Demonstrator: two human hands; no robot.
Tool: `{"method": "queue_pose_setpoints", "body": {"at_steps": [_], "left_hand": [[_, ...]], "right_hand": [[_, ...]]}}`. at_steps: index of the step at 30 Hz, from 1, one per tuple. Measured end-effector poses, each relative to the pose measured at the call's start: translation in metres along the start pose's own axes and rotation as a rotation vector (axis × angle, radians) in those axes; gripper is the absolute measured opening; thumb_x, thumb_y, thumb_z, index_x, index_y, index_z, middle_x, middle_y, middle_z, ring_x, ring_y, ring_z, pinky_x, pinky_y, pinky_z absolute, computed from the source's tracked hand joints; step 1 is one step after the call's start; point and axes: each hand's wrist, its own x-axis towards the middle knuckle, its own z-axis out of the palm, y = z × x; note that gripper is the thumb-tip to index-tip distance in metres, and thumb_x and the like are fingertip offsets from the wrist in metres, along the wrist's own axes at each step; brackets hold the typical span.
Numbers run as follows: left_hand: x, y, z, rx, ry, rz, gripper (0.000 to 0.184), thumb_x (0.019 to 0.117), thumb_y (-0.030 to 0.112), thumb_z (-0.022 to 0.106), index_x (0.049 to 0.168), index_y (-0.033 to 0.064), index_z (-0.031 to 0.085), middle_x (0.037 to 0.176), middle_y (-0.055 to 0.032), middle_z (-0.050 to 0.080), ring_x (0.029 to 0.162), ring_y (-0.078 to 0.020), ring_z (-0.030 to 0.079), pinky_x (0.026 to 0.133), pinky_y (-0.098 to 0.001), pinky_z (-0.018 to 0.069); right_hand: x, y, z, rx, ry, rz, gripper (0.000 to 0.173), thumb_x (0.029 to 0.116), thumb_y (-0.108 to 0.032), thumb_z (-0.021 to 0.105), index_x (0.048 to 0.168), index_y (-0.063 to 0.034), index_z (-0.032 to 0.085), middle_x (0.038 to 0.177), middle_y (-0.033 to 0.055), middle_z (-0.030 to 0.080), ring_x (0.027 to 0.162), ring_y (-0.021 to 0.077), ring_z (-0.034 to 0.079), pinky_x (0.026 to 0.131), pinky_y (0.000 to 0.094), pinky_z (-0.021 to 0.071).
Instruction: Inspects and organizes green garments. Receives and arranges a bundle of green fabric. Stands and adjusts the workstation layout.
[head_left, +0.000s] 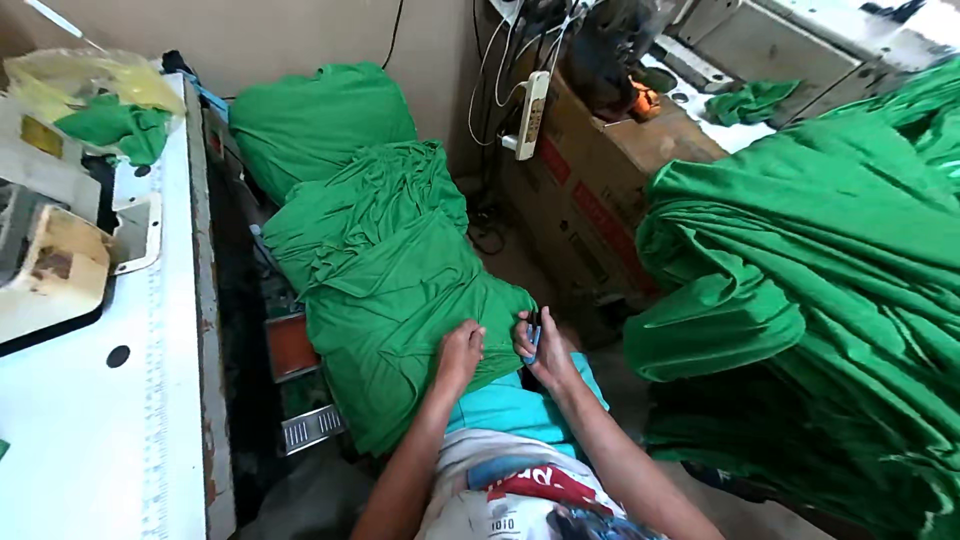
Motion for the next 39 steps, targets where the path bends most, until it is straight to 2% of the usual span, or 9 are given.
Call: {"method": "queue_pose_setpoints", "body": {"at_steps": [2,5,9,13,16,19,28,32,39], "left_hand": [[0.0,-0.002,-0.001,0.022,-0.02,0.048,0.037,0.1084,0.03,0.049,0.115,-0.0026,0.065,0.096,-0.015,0.069,0.087,-0.0226,0.069,0.085,-0.0404,0.0562],[-0.001,0.006,-0.005,0.168,-0.128,0.095,0.042,0.0992,0.033,0.065,0.125,-0.0001,0.063,0.115,-0.0182,0.064,0.099,-0.0277,0.064,0.092,-0.0421,0.0532],[-0.001,0.01,-0.006,0.189,-0.097,0.052,0.025,0.103,0.016,0.057,0.114,-0.0024,0.071,0.116,-0.0191,0.069,0.107,-0.0271,0.068,0.099,-0.0413,0.0521],[0.001,-0.013,-0.009,-0.253,0.001,0.015,0.021,0.1023,0.013,0.061,0.109,-0.0053,0.069,0.097,-0.013,0.072,0.081,-0.0146,0.072,0.078,-0.0316,0.0615],[0.001,-0.026,-0.008,-0.402,0.028,0.052,0.019,0.1027,0.012,0.059,0.11,-0.0046,0.065,0.094,-0.0091,0.069,0.079,-0.011,0.068,0.074,-0.0289,0.0595],[0.002,-0.032,-0.004,-0.391,0.079,0.079,0.018,0.1021,0.013,0.06,0.109,-0.0021,0.067,0.093,-0.0067,0.068,0.076,-0.0092,0.065,0.07,-0.0271,0.0563],[0.002,-0.039,-0.002,-0.385,0.11,0.11,0.018,0.1003,0.015,0.063,0.106,-0.0003,0.071,0.1,-0.0077,0.065,0.075,-0.0077,0.06,0.067,-0.0235,0.0518],[0.004,-0.039,-0.001,-0.416,0.114,0.105,0.017,0.1002,0.014,0.063,0.104,-0.0009,0.07,0.098,-0.0071,0.064,0.073,-0.0067,0.058,0.065,-0.0219,0.0504],[0.005,-0.041,-0.001,-0.45,0.107,0.105,0.017,0.1003,0.014,0.062,0.104,-0.0005,0.07,0.095,-0.0056,0.064,0.072,-0.0061,0.057,0.065,-0.0218,0.0492]], "right_hand": [[-0.002,-0.001,0.002,-0.052,-0.011,-0.005,0.052,0.1128,-0.042,0.011,0.113,-0.0102,0.053,0.065,-0.0047,0.053,0.045,0.0034,0.043,0.043,0.0171,0.0386],[-0.002,-0.001,0.003,-0.142,-0.05,-0.028,0.044,0.1134,-0.035,0.013,0.116,-0.01,0.049,0.068,-0.0048,0.053,0.047,0.0031,0.043,0.045,0.0171,0.0387],[-0.007,-0.005,0.009,-0.277,-0.073,-0.024,0.034,0.1135,-0.029,0.018,0.116,-0.0094,0.046,0.07,-0.0044,0.053,0.049,0.0031,0.044,0.047,0.0172,0.0394],[-0.01,-0.011,0.012,-0.524,-0.143,-0.031,0.024,0.1119,-0.024,0.028,0.115,-0.008,0.046,0.078,-0.0038,0.054,0.055,0.0037,0.046,0.052,0.0191,0.0422],[-0.009,-0.014,0.017,-0.747,-0.235,-0.026,0.016,0.1072,-0.019,0.046,0.114,-0.0056,0.051,0.078,-0.0047,0.057,0.059,0.0028,0.05,0.056,0.0194,0.0429],[-0.01,-0.021,0.028,-1.016,-0.298,0.036,0.025,0.1037,-0.021,0.056,0.117,-0.0007,0.053,0.08,0.0002,0.057,0.069,0.0077,0.056,0.067,0.0267,0.049],[-0.011,-0.032,0.049,-1.595,-0.366,0.128,0.037,0.1068,-0.034,0.053,0.121,-0.0005,0.058,0.097,0.0171,0.066,0.094,0.0323,0.066,0.089,0.0541,0.0508],[-0.011,-0.032,0.048,-1.603,-0.381,0.114,0.037,0.1067,-0.036,0.052,0.12,-0.0014,0.058,0.092,0.0153,0.065,0.089,0.0312,0.065,0.085,0.0535,0.0511],[-0.013,-0.032,0.063,-1.74,-0.402,0.128,0.037,0.108,-0.036,0.05,0.122,-0.0022,0.058,0.1,0.0181,0.067,0.099,0.0361,0.066,0.09,0.0578,0.0501]]}}
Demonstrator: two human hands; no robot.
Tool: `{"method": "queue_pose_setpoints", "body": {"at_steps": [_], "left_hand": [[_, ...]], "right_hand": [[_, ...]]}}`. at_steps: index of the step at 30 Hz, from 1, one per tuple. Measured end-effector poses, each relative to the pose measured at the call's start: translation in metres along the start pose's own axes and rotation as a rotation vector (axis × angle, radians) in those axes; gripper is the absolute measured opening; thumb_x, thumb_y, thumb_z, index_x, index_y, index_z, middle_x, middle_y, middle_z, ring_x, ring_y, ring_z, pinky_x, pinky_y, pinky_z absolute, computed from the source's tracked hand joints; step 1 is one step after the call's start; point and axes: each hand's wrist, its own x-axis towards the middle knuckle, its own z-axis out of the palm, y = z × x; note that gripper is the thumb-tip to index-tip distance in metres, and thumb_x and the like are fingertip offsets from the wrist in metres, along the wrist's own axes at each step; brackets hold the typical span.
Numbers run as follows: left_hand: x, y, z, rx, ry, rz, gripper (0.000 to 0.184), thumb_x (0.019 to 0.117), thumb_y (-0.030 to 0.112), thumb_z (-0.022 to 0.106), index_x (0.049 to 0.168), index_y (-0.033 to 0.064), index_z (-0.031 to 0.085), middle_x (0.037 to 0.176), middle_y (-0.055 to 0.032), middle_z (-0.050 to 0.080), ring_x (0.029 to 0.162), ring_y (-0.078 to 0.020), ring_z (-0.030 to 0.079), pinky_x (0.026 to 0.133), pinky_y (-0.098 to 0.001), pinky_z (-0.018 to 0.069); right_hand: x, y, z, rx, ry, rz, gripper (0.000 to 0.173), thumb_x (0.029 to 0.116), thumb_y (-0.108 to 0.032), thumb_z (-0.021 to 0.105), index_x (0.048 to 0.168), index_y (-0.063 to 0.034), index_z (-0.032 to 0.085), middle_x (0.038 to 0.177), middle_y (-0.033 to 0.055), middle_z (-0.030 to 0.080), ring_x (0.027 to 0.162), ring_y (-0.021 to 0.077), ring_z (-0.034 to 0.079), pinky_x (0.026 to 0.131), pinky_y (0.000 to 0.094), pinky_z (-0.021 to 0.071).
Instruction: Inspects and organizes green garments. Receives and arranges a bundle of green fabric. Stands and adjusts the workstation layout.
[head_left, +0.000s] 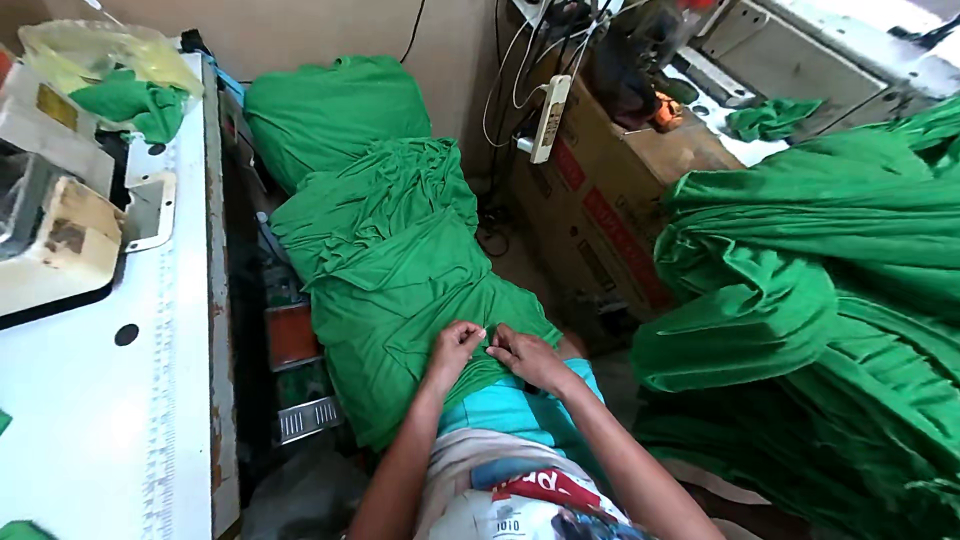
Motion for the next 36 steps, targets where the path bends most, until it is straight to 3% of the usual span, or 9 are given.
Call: {"method": "queue_pose_setpoints", "body": {"at_steps": [5,8,13,18,23,26,29,31,36], "left_hand": [[0.0,0.002,-0.001,-0.108,0.008,-0.043,0.017,0.103,0.011,0.057,0.107,-0.0036,0.065,0.09,-0.0048,0.064,0.072,-0.0073,0.06,0.066,-0.0243,0.051],[0.0,0.005,-0.001,-0.15,-0.007,-0.049,0.015,0.1048,0.009,0.053,0.108,-0.0029,0.061,0.092,-0.005,0.069,0.074,-0.008,0.064,0.066,-0.0245,0.0534],[-0.004,0.024,0.008,0.367,-0.119,0.003,0.027,0.1046,0.02,0.055,0.114,-0.0022,0.067,0.103,-0.0144,0.068,0.09,-0.0198,0.066,0.086,-0.0368,0.0544],[-0.003,0.053,0.024,0.778,-0.278,-0.032,0.029,0.1045,0.021,0.054,0.118,0.0,0.07,0.121,-0.019,0.066,0.115,-0.0323,0.064,0.102,-0.048,0.0493],[0.007,0.035,0.013,0.413,-0.143,-0.107,0.029,0.1072,0.019,0.05,0.117,-0.0038,0.065,0.103,-0.0167,0.07,0.094,-0.0234,0.07,0.09,-0.0403,0.0563],[0.006,0.035,0.011,0.437,-0.179,-0.082,0.031,0.1057,0.023,0.054,0.119,-0.0022,0.066,0.105,-0.0166,0.069,0.095,-0.0244,0.068,0.091,-0.0423,0.054],[0.005,0.048,0.024,0.72,-0.271,-0.028,0.036,0.1005,0.032,0.064,0.124,0.0049,0.069,0.12,-0.0153,0.066,0.112,-0.0293,0.063,0.099,-0.0472,0.0503],[0.007,0.055,0.035,0.838,-0.323,0.005,0.029,0.1022,0.023,0.06,0.121,0.0036,0.071,0.126,-0.0175,0.065,0.124,-0.0332,0.059,0.105,-0.0494,0.047],[0.017,0.041,0.028,0.481,-0.192,-0.059,0.027,0.1046,0.018,0.055,0.113,-0.0023,0.071,0.108,-0.0172,0.072,0.101,-0.0255,0.069,0.096,-0.0434,0.0535]], "right_hand": [[0.0,0.008,0.006,0.126,0.067,-0.011,0.037,0.1074,-0.035,0.05,0.12,-0.0022,0.058,0.094,0.0155,0.066,0.091,0.0314,0.066,0.085,0.0537,0.0517],[0.0,0.025,0.023,0.619,0.297,-0.081,0.026,0.1066,-0.023,0.049,0.112,0.0015,0.056,0.079,0.0032,0.056,0.066,0.0107,0.055,0.064,0.0298,0.0497],[-0.003,0.031,0.027,1.259,0.452,0.025,0.022,0.1124,-0.023,0.032,0.113,-0.0077,0.048,0.067,-0.0046,0.051,0.047,0.0033,0.042,0.045,0.018,0.0378],[-0.001,0.033,0.031,1.295,0.439,-0.003,0.02,0.1124,-0.021,0.033,0.11,-0.0079,0.047,0.067,-0.0038,0.05,0.048,0.0034,0.044,0.046,0.0173,0.039],[-0.002,0.038,0.033,1.356,0.437,-0.008,0.023,0.1128,-0.023,0.03,0.111,-0.0084,0.047,0.066,-0.0039,0.05,0.048,0.0031,0.043,0.045,0.0173,0.0383],[-0.001,0.041,0.035,1.39,0.432,-0.022,0.025,0.1131,-0.023,0.029,0.111,-0.008,0.048,0.067,-0.0033,0.051,0.048,0.0031,0.044,0.045,0.0168,0.0389],[0.0,0.041,0.035,1.392,0.436,-0.033,0.023,0.1127,-0.023,0.03,0.11,-0.0083,0.048,0.067,-0.0033,0.051,0.048,0.003,0.044,0.045,0.0165,0.0386],[-0.001,0.041,0.036,1.391,0.438,-0.036,0.024,0.1126,-0.023,0.03,0.11,-0.008,0.048,0.066,-0.0035,0.051,0.048,0.0027,0.044,0.045,0.0161,0.0388],[-0.002,0.044,0.036,1.37,0.431,-0.06,0.022,0.1118,-0.023,0.03,0.11,-0.0083,0.047,0.066,-0.0045,0.051,0.047,0.0025,0.044,0.045,0.0165,0.0398]]}}
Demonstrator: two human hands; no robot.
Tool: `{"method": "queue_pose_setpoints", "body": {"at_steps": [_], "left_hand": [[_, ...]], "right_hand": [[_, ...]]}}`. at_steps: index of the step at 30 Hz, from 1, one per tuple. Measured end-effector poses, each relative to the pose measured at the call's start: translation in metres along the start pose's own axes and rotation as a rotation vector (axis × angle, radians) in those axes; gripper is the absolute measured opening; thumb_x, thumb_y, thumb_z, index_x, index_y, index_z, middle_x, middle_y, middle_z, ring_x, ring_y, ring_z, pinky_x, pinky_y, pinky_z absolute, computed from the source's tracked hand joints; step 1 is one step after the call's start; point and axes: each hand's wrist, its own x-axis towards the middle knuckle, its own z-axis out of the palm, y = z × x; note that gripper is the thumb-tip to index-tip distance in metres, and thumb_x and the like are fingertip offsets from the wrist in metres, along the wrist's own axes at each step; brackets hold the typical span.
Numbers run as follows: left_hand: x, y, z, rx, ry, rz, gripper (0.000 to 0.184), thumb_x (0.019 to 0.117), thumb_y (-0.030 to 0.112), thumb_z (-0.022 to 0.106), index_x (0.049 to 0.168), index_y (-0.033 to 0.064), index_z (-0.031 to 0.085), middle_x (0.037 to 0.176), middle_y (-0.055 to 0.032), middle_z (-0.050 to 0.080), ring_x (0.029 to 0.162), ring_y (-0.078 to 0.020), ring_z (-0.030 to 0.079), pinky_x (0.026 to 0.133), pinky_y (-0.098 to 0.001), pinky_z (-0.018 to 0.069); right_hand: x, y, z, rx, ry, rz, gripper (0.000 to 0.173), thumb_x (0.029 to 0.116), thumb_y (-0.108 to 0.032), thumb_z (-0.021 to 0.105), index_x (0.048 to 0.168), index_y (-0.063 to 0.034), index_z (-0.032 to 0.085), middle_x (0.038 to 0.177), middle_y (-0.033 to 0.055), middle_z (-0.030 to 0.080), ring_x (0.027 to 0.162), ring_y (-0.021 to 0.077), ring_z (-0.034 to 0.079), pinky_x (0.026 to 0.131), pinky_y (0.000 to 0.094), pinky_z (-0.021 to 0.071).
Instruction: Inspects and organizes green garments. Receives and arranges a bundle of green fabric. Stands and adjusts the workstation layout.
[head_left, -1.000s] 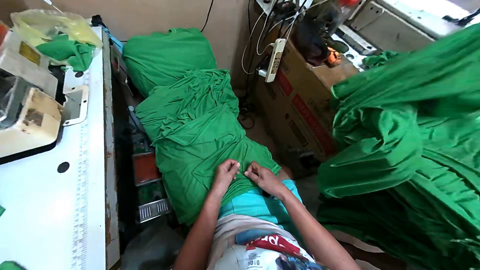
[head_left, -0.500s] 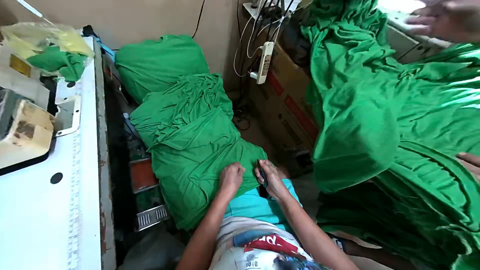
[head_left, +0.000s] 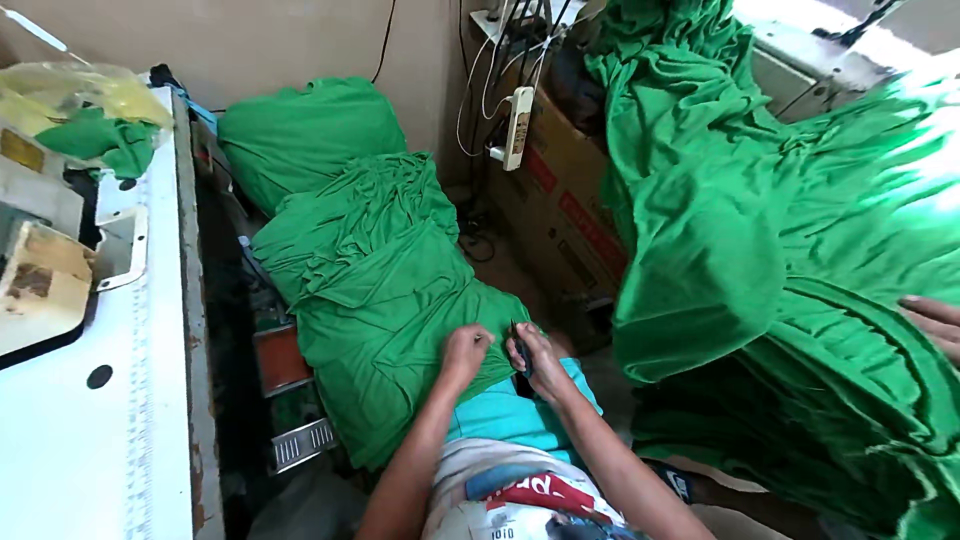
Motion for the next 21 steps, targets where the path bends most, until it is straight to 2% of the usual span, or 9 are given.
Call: {"method": "queue_pose_setpoints", "body": {"at_steps": [2,4,8,11,15,17,19,20,21], "left_hand": [[0.002,-0.013,-0.003,-0.158,0.003,0.007,0.026,0.1043,0.018,0.056,0.112,-0.004,0.069,0.101,-0.0163,0.07,0.091,-0.0207,0.068,0.089,-0.0389,0.0555],[0.0,-0.013,-0.004,-0.167,-0.019,0.001,0.026,0.105,0.018,0.055,0.114,-0.004,0.067,0.101,-0.0155,0.069,0.088,-0.0191,0.066,0.086,-0.0372,0.0546],[-0.002,-0.008,-0.001,-0.109,-0.01,-0.006,0.027,0.1057,0.021,0.054,0.115,-0.0013,0.067,0.098,-0.0133,0.068,0.085,-0.0195,0.064,0.084,-0.0392,0.0524],[0.001,-0.014,0.002,-0.162,0.009,0.023,0.027,0.1047,0.021,0.056,0.112,-0.0011,0.068,0.097,-0.0118,0.069,0.085,-0.0175,0.064,0.084,-0.0379,0.053],[0.002,-0.016,0.003,-0.176,0.015,0.025,0.026,0.104,0.022,0.057,0.111,-0.0004,0.069,0.097,-0.011,0.07,0.084,-0.0163,0.065,0.084,-0.0371,0.0531],[0.002,-0.015,0.003,-0.181,0.018,0.026,0.026,0.1036,0.022,0.058,0.111,-0.0001,0.069,0.096,-0.0104,0.07,0.084,-0.0155,0.065,0.083,-0.0363,0.0532],[0.001,-0.015,0.002,-0.187,0.017,0.028,0.025,0.1036,0.021,0.058,0.11,-0.0005,0.069,0.095,-0.0101,0.069,0.082,-0.0146,0.064,0.082,-0.0354,0.0528],[0.001,-0.014,0.002,-0.191,0.014,0.025,0.026,0.1039,0.021,0.057,0.111,-0.0009,0.069,0.094,-0.0102,0.069,0.081,-0.0144,0.063,0.081,-0.0351,0.0524],[0.0,-0.013,0.002,-0.196,0.018,0.022,0.025,0.1043,0.02,0.056,0.111,-0.0011,0.068,0.092,-0.0097,0.067,0.079,-0.0139,0.061,0.079,-0.0343,0.0517]], "right_hand": [[-0.001,0.0,-0.001,-0.022,-0.022,-0.008,0.021,0.1111,-0.023,0.032,0.11,-0.0085,0.048,0.068,-0.0042,0.053,0.049,0.0029,0.045,0.046,0.017,0.0407],[-0.001,-0.003,-0.002,-0.063,-0.054,-0.022,0.018,0.1105,-0.021,0.034,0.11,-0.0084,0.047,0.072,-0.0028,0.055,0.051,0.0036,0.047,0.048,0.018,0.0416],[-0.005,-0.012,-0.002,-0.251,-0.093,-0.059,0.013,0.1062,-0.016,0.046,0.107,-0.0056,0.052,0.074,-0.0022,0.059,0.053,0.0034,0.049,0.05,0.0183,0.0417],[-0.007,-0.017,-0.008,-0.438,-0.152,0.003,0.013,0.103,-0.018,0.055,0.105,-0.0048,0.057,0.072,-0.003,0.06,0.054,0.0032,0.05,0.05,0.0192,0.0403],[-0.007,-0.021,-0.007,-0.586,-0.161,0.064,0.016,0.1022,-0.019,0.06,0.105,-0.003,0.057,0.072,-0.0009,0.059,0.056,0.0049,0.051,0.054,0.0217,0.0416],[-0.005,-0.023,-0.005,-0.676,-0.159,0.08,0.02,0.102,-0.021,0.061,0.106,-0.0015,0.057,0.075,0.0017,0.06,0.061,0.0079,0.054,0.058,0.0254,0.0459],[-0.004,-0.029,0.002,-0.789,-0.169,0.112,0.025,0.1031,-0.023,0.06,0.11,0.0016,0.057,0.083,0.0068,0.062,0.068,0.0117,0.059,0.067,0.0305,0.0514],[-0.005,-0.034,0.006,-0.84,-0.178,0.142,0.028,0.1048,-0.022,0.057,0.115,0.0037,0.057,0.089,0.0097,0.063,0.073,0.0137,0.059,0.073,0.0328,0.0523],[-0.005,-0.036,0.008,-0.869,-0.178,0.149,0.028,0.1056,-0.022,0.056,0.116,0.0039,0.058,0.089,0.0101,0.063,0.074,0.0143,0.059,0.075,0.0335,0.0521]]}}
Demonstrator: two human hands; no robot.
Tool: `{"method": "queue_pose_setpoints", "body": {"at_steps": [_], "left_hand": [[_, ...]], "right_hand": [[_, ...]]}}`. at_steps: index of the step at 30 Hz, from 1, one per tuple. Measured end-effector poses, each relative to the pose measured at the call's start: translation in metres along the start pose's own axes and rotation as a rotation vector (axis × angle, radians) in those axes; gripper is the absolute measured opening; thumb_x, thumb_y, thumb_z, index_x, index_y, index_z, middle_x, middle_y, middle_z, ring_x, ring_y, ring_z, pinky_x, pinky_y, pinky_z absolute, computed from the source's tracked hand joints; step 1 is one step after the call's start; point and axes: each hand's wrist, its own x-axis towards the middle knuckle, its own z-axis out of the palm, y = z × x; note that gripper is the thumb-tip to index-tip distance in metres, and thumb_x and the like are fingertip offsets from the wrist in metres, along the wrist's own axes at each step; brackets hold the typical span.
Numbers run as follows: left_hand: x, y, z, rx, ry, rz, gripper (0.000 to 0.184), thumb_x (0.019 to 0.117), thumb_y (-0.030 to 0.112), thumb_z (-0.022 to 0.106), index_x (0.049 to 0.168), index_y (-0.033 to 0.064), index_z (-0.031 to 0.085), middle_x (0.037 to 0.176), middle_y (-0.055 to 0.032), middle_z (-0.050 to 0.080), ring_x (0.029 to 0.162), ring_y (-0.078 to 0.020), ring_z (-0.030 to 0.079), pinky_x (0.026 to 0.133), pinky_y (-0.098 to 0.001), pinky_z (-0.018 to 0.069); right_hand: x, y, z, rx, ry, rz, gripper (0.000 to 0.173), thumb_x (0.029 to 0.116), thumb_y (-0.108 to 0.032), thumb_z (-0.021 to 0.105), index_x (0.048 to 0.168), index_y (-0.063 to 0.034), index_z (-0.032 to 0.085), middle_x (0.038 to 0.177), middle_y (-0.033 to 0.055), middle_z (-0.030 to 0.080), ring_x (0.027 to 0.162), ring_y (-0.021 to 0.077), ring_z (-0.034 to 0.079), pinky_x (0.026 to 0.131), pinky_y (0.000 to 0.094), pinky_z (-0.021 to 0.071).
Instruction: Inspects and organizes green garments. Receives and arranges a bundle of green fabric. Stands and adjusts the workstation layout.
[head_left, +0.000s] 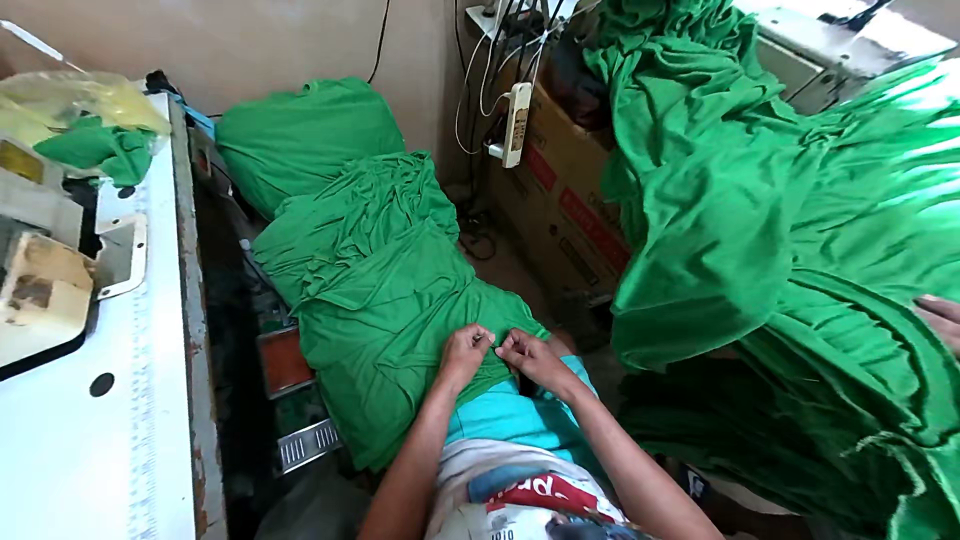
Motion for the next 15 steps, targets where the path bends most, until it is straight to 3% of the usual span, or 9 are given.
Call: {"method": "queue_pose_setpoints", "body": {"at_steps": [2,4,6,8,11,13,15], "left_hand": [[0.0,-0.002,0.0,-0.046,0.032,-0.008,0.024,0.1048,0.019,0.055,0.111,-0.0016,0.067,0.089,-0.0083,0.065,0.076,-0.0119,0.058,0.076,-0.0318,0.05],[0.002,-0.007,0.0,-0.123,0.067,-0.007,0.023,0.1044,0.017,0.056,0.11,-0.0018,0.067,0.089,-0.0072,0.065,0.075,-0.0101,0.058,0.074,-0.0297,0.0506],[0.0,-0.006,-0.001,-0.109,0.073,-0.005,0.023,0.1045,0.018,0.056,0.11,-0.0015,0.066,0.089,-0.0067,0.065,0.074,-0.0097,0.058,0.073,-0.029,0.0506],[-0.004,0.002,-0.001,0.039,0.043,-0.01,0.025,0.105,0.02,0.056,0.113,-0.0011,0.066,0.093,-0.0098,0.065,0.077,-0.0141,0.059,0.077,-0.0324,0.0513],[-0.008,0.016,0.006,0.34,-0.029,0.011,0.033,0.1025,0.024,0.06,0.119,-0.0032,0.067,0.113,-0.0187,0.066,0.1,-0.0276,0.065,0.094,-0.0426,0.0518],[-0.007,0.022,0.011,0.457,-0.069,0.016,0.029,0.1038,0.018,0.056,0.119,-0.0036,0.068,0.121,-0.0209,0.066,0.113,-0.032,0.065,0.103,-0.0456,0.049],[-0.005,0.021,0.009,0.414,-0.045,0.004,0.027,0.104,0.016,0.054,0.116,-0.0031,0.07,0.118,-0.0198,0.069,0.111,-0.0306,0.067,0.102,-0.0458,0.0497]], "right_hand": [[0.003,0.009,0.003,0.061,0.039,-0.044,0.023,0.1052,-0.021,0.056,0.108,0.0018,0.057,0.079,0.0067,0.06,0.066,0.0126,0.058,0.067,0.0314,0.0517],[0.003,0.021,0.006,0.293,0.088,-0.093,0.015,0.105,-0.016,0.055,0.1,-0.0021,0.055,0.07,-0.0002,0.056,0.056,0.0067,0.051,0.054,0.0234,0.0431],[0.0,0.026,0.008,0.546,0.118,-0.097,0.013,0.1072,-0.015,0.048,0.1,-0.0054,0.053,0.069,-0.0028,0.057,0.051,0.0027,0.047,0.048,0.0177,0.038],[-0.003,0.028,0.007,0.677,0.166,-0.109,0.015,0.1086,-0.015,0.043,0.101,-0.0057,0.053,0.068,-0.0021,0.058,0.05,0.0029,0.047,0.047,0.0173,0.0389],[-0.006,0.023,0.006,0.616,0.27,-0.17,0.012,0.1068,-0.014,0.047,0.102,-0.0051,0.054,0.07,-0.0021,0.059,0.053,0.0035,0.051,0.049,0.0174,0.0417],[-0.006,0.017,0.006,0.51,0.324,-0.227,0.012,0.1044,-0.014,0.051,0.105,-0.0031,0.055,0.073,-0.002,0.06,0.058,0.0043,0.055,0.053,0.0188,0.0448],[-0.006,0.011,0.007,0.399,0.336,-0.267,0.017,0.1032,-0.017,0.054,0.109,-0.0004,0.056,0.077,0.0002,0.061,0.063,0.0066,0.058,0.058,0.0222,0.0488]]}}
